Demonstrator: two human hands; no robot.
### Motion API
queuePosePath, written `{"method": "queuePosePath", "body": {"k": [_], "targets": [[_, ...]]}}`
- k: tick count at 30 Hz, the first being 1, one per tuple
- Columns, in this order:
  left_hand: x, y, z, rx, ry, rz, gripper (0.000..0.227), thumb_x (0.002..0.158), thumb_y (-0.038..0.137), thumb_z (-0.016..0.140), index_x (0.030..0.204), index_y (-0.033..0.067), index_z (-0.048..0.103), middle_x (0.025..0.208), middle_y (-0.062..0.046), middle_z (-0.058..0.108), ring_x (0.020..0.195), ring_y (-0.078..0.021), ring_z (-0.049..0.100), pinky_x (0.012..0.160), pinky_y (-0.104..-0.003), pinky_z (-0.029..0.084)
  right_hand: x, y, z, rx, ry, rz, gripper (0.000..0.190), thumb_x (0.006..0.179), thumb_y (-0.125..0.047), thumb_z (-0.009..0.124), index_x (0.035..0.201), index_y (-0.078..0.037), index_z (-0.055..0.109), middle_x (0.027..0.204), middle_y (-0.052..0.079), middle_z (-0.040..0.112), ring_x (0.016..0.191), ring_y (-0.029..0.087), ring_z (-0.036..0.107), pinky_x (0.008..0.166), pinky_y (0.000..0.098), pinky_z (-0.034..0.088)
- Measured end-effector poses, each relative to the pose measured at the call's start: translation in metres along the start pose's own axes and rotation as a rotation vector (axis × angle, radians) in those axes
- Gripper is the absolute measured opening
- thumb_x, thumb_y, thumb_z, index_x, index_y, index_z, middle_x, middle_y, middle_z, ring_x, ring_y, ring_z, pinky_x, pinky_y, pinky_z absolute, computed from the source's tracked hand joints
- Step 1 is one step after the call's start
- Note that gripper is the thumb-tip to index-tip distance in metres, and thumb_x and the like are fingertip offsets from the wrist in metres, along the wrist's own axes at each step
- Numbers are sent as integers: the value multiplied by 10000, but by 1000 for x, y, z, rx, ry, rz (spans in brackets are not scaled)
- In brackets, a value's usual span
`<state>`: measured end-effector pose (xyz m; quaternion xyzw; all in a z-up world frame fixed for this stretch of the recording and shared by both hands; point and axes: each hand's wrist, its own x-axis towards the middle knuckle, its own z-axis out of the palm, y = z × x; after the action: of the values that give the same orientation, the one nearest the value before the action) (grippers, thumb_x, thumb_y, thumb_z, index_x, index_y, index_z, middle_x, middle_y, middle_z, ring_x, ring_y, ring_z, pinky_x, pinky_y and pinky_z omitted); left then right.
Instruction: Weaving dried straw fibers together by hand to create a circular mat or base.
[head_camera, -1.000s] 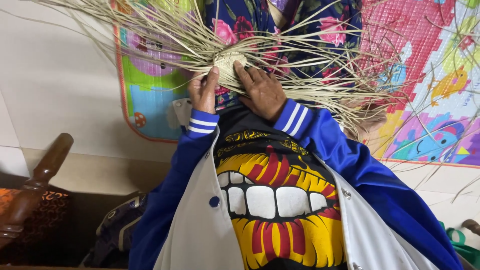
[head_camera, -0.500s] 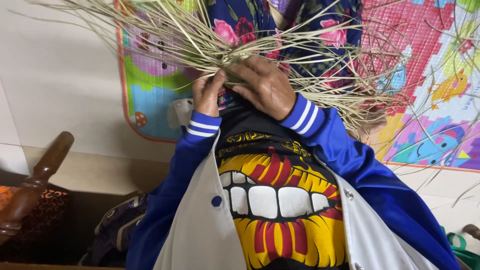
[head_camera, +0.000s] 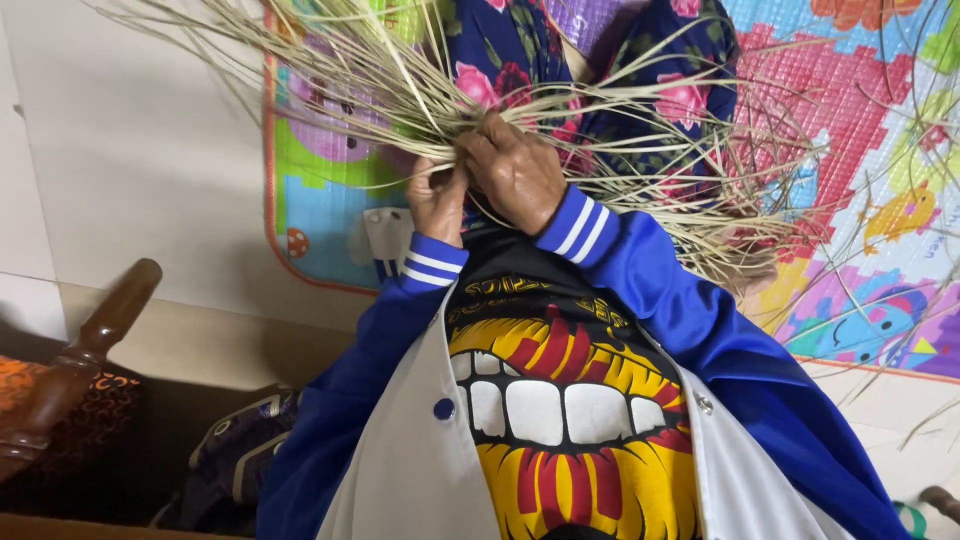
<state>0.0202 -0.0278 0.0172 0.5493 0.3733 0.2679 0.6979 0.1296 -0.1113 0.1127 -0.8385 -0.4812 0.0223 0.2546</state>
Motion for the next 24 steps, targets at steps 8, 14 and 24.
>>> {"method": "queuePosePath", "body": {"k": [8,14,24], "targets": [[-10,114,21,379,-26,264,194,796,-43,761,980,15,753,941,-144,710,929,-265,733,824,-394,622,7,2,-11,108,-4,78,124,909,-273,727,1024,-235,700,956,6,616,767,323,707,657,460,590],[1,41,-2,305,-106,119,96,878,4,724,960,-23,766,846,-196,757,813,-219,726,753,-375,615,8,0,0,199,5,94,126,850,-298,741,910,-205,680,850,16,637,720,323,714,602,453,576],[1,79,3,115,-313,29,170,906,61,757,1052,-3,699,984,-103,741,857,-158,687,795,-269,589,11,-177,-122,1106,-421,-578,191,915,-75,655,1097,-84,600,1063,72,566,823,250,620,672,379,520]]}}
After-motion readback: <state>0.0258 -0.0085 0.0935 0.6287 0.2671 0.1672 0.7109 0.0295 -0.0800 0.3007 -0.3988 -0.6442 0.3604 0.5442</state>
